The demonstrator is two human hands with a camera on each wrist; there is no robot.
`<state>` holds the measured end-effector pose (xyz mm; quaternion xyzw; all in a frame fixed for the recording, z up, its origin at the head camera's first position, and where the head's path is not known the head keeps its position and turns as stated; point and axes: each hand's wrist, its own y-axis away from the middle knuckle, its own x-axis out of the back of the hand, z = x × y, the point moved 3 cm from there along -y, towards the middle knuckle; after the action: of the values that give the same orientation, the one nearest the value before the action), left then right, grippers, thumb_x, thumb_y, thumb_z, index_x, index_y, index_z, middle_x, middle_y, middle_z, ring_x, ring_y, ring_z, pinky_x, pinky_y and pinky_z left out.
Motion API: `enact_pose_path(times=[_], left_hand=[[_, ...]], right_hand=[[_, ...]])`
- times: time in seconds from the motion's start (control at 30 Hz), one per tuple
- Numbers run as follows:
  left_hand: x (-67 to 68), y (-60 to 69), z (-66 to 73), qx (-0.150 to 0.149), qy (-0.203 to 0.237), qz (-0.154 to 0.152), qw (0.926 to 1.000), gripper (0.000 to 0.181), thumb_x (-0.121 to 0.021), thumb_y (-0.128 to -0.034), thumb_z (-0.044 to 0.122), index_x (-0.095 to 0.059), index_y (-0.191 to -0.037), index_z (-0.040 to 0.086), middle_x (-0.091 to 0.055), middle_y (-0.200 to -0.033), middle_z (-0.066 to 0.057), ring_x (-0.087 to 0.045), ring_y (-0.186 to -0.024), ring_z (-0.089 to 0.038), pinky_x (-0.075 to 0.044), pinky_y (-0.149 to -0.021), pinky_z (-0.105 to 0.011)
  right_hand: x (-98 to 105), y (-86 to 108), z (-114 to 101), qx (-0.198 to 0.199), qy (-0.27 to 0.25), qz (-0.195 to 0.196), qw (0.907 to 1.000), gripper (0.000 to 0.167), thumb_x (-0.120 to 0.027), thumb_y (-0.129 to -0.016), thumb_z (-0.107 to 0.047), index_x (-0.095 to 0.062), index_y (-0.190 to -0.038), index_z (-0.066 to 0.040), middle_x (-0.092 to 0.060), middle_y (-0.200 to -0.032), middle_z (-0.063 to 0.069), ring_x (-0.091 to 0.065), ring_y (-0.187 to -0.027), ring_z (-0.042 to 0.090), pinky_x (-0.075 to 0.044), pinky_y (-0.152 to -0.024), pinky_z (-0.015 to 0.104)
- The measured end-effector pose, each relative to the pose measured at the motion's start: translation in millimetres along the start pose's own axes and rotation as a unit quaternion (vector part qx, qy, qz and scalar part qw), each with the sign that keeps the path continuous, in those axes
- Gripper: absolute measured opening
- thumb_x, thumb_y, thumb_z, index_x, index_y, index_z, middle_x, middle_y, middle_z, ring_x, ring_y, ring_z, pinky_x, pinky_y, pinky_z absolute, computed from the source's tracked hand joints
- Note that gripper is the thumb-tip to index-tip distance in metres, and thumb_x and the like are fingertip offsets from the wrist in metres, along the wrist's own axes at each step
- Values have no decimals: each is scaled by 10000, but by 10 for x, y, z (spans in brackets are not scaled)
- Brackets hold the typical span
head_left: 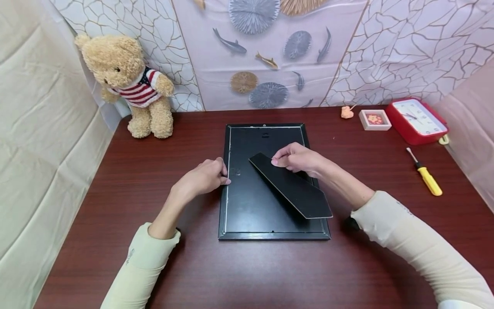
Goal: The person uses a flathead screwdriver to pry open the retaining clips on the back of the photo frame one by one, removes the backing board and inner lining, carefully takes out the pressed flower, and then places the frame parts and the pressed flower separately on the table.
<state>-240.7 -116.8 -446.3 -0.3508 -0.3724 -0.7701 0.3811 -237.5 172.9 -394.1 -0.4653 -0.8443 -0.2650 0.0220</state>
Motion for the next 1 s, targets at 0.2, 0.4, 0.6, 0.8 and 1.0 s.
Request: enact_pose_path(times=[0.2,0.4,0.6,0.8,1.0], left_hand=[[-20,-20,-7,-7,29,141,9999,232,-794,-1032,359,-664,-1061,169,-710,-975,8,-654,-883,-156,-528,-838,-347],[162,141,236,77,340,19,9994,187,-748,-1070,253,-661,-954,136,-681,-833,-2,-611,-745,-144,-494,-719,-306],[377,435,579,262,661,-75,9974,101,-706,-1080,113,-701,-1117,19,-754,-879,-57,-650,-712,-151,-521,-707,-272],[384,466,633,304,572,41,9979,109,-707,-1070,84,-720,-1121,-11,-763,-853,-83,-694,-659,-135,-559,-702,-251],[395,474,622,370,858,-75,9956,98,-666,-1066,15,-703,-1132,-48,-735,-733,-89,-736,-658,-183,-583,-677,-243]], right_hand=[[30,-21,13,-12,-121,-159,9998,174,-636,-1083,-123,-699,-1128,33,-328,-606,-113,-298,-532,43,-251,-553,222],[43,-32,7,20,-236,-237,9994,176,-612,-1101,-110,-693,-1143,41,-340,-616,-105,-300,-532,54,-240,-558,233],[46,-32,10,80,-361,-302,9989,164,-607,-1103,-105,-696,-1129,30,-351,-613,-105,-304,-528,57,-243,-554,226],[51,-15,11,168,-370,-317,9987,179,-593,-1107,-105,-688,-1136,44,-353,-619,-102,-304,-531,61,-248,-560,217],[57,-15,29,201,-372,-259,9988,191,-595,-1103,-115,-694,-1139,45,-349,-612,-96,-313,-534,66,-257,-568,223]])
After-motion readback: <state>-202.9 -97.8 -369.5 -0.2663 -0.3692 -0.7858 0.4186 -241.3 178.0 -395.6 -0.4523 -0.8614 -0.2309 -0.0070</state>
